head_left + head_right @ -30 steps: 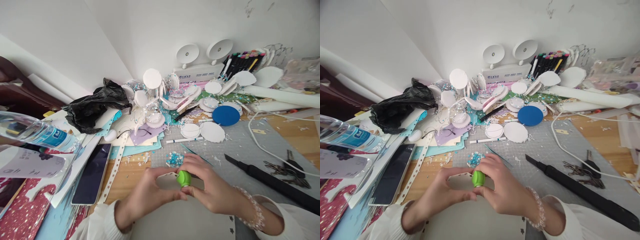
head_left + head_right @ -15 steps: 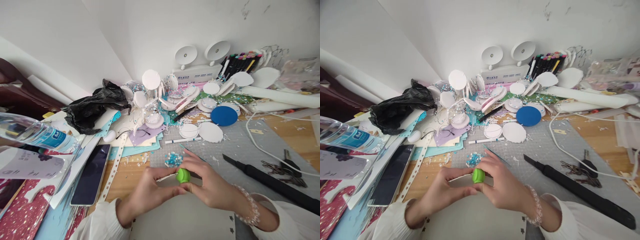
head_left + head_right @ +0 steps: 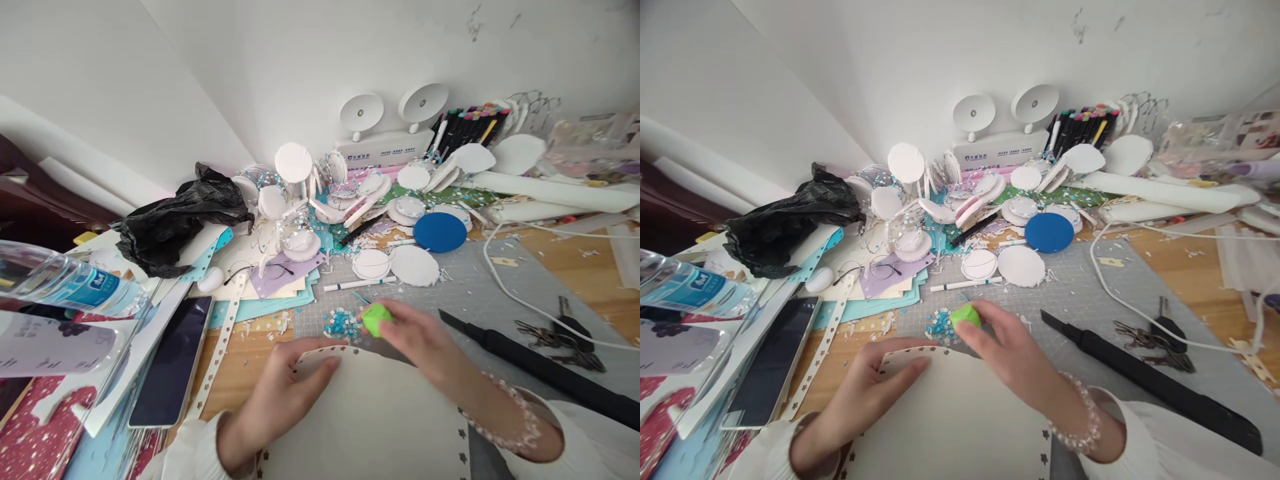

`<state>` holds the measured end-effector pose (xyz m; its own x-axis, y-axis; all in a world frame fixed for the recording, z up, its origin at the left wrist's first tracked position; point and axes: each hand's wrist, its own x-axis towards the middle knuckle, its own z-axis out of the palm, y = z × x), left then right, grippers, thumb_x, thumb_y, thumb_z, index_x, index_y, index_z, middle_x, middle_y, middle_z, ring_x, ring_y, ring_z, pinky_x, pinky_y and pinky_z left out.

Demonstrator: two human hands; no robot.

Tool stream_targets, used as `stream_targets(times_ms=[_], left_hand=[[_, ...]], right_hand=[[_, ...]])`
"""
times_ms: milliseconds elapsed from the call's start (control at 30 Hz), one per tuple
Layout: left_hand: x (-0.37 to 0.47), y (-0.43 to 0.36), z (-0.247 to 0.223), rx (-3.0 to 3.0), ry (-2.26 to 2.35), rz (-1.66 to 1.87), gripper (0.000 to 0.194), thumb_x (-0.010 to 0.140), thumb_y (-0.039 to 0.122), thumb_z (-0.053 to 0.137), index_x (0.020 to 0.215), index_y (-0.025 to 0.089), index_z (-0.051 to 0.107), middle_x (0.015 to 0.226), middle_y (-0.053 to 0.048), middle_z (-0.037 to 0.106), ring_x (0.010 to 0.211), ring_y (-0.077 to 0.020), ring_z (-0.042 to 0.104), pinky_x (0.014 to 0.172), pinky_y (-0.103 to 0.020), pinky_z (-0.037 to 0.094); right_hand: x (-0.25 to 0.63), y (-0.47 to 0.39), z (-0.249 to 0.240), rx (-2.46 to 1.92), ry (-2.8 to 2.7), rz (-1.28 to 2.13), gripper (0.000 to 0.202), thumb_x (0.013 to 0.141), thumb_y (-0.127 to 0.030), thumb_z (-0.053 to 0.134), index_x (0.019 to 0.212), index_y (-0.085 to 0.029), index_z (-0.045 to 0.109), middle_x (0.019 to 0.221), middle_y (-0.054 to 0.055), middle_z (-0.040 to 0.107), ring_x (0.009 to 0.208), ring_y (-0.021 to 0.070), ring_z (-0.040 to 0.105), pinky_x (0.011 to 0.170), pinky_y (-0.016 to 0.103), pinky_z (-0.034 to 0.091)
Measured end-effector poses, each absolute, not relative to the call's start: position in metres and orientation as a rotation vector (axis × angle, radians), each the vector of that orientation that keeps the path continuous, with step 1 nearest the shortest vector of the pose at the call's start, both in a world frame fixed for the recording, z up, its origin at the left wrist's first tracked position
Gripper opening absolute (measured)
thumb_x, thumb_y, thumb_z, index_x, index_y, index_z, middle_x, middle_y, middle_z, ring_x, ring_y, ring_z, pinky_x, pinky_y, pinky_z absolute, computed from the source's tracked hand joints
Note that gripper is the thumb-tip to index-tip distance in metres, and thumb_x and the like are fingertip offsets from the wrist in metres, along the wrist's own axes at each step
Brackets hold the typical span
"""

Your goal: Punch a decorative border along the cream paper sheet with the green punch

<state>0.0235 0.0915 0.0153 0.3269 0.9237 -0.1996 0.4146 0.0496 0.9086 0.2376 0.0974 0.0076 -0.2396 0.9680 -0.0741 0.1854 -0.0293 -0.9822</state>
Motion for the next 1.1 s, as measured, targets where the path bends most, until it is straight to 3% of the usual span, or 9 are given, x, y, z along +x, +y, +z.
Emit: stream_targets(times_ms=[100,300,567,733,833,933,1000,1100], left_hand=[[0.023,0.092,0.015,1.565,1.245,0.577,0.022,0.086,0.030,0.061,0.099,0.021,0.076,0.102,-0.002,0.076,0.097,-0.0220,0.070,0.086,-0.028,0.056],[0.023,0.093,0.016,1.571,1.230,0.556,0.021,0.086,0.027,0.059,0.097,0.020,0.075,0.101,-0.003,0.076,0.096,-0.0212,0.070,0.084,-0.027,0.056],[0.023,0.090,0.012,1.559,1.254,0.548,0.021,0.085,0.028,0.059,0.096,0.020,0.075,0.101,-0.004,0.077,0.096,-0.0221,0.070,0.082,-0.028,0.056],[0.024,0.091,0.014,1.557,1.259,0.548,0.021,0.084,0.030,0.060,0.095,0.021,0.076,0.100,-0.004,0.077,0.097,-0.0232,0.070,0.082,-0.028,0.056],[0.023,0.090,0.018,1.518,1.280,0.569,0.022,0.083,0.033,0.062,0.094,0.020,0.076,0.099,-0.004,0.077,0.095,-0.0238,0.070,0.083,-0.030,0.056],[0.019,0.082,0.020,1.424,1.319,0.614,0.027,0.081,0.040,0.066,0.095,0.019,0.076,0.094,-0.006,0.076,0.089,-0.0245,0.070,0.073,-0.029,0.057],[0.014,0.074,0.021,1.323,1.349,0.652,0.032,0.079,0.044,0.069,0.094,0.017,0.075,0.092,-0.007,0.076,0.083,-0.0238,0.070,0.062,-0.026,0.055],[0.004,0.057,0.025,1.184,1.421,0.715,0.040,0.074,0.050,0.072,0.093,0.015,0.075,0.092,-0.009,0.076,0.075,-0.0216,0.070,0.052,-0.022,0.051]], right_hand=[[0.240,0.101,0.007,-1.062,-1.212,1.557,0.042,0.095,-0.054,0.042,0.085,-0.019,0.064,0.085,0.005,0.063,0.084,0.0204,0.057,0.082,0.034,0.046],[0.235,0.103,0.009,-0.858,-0.799,1.863,0.036,0.086,-0.052,0.059,0.086,-0.018,0.072,0.088,0.007,0.069,0.081,0.0197,0.062,0.079,0.034,0.050],[0.236,0.102,0.006,-0.925,-0.825,1.861,0.044,0.087,-0.057,0.056,0.099,-0.020,0.076,0.107,0.010,0.074,0.105,0.0261,0.064,0.103,0.048,0.041],[0.236,0.106,0.002,-0.932,-0.839,1.833,0.041,0.087,-0.055,0.056,0.099,-0.021,0.074,0.110,0.008,0.073,0.115,0.0255,0.060,0.110,0.047,0.034],[0.237,0.107,0.002,-0.902,-0.860,1.783,0.036,0.087,-0.053,0.057,0.095,-0.021,0.071,0.102,0.007,0.073,0.108,0.0250,0.062,0.104,0.046,0.040],[0.240,0.109,0.003,-0.890,-0.909,1.699,0.026,0.086,-0.046,0.061,0.083,-0.021,0.064,0.084,0.003,0.066,0.084,0.0192,0.062,0.084,0.037,0.049],[0.243,0.111,0.004,-0.889,-0.968,1.638,0.024,0.085,-0.041,0.063,0.075,-0.020,0.059,0.075,0.000,0.057,0.073,0.0151,0.055,0.072,0.030,0.047],[0.247,0.115,0.008,-0.868,-1.011,1.598,0.027,0.084,-0.039,0.065,0.068,-0.020,0.054,0.068,-0.002,0.049,0.067,0.0137,0.048,0.067,0.028,0.044]])
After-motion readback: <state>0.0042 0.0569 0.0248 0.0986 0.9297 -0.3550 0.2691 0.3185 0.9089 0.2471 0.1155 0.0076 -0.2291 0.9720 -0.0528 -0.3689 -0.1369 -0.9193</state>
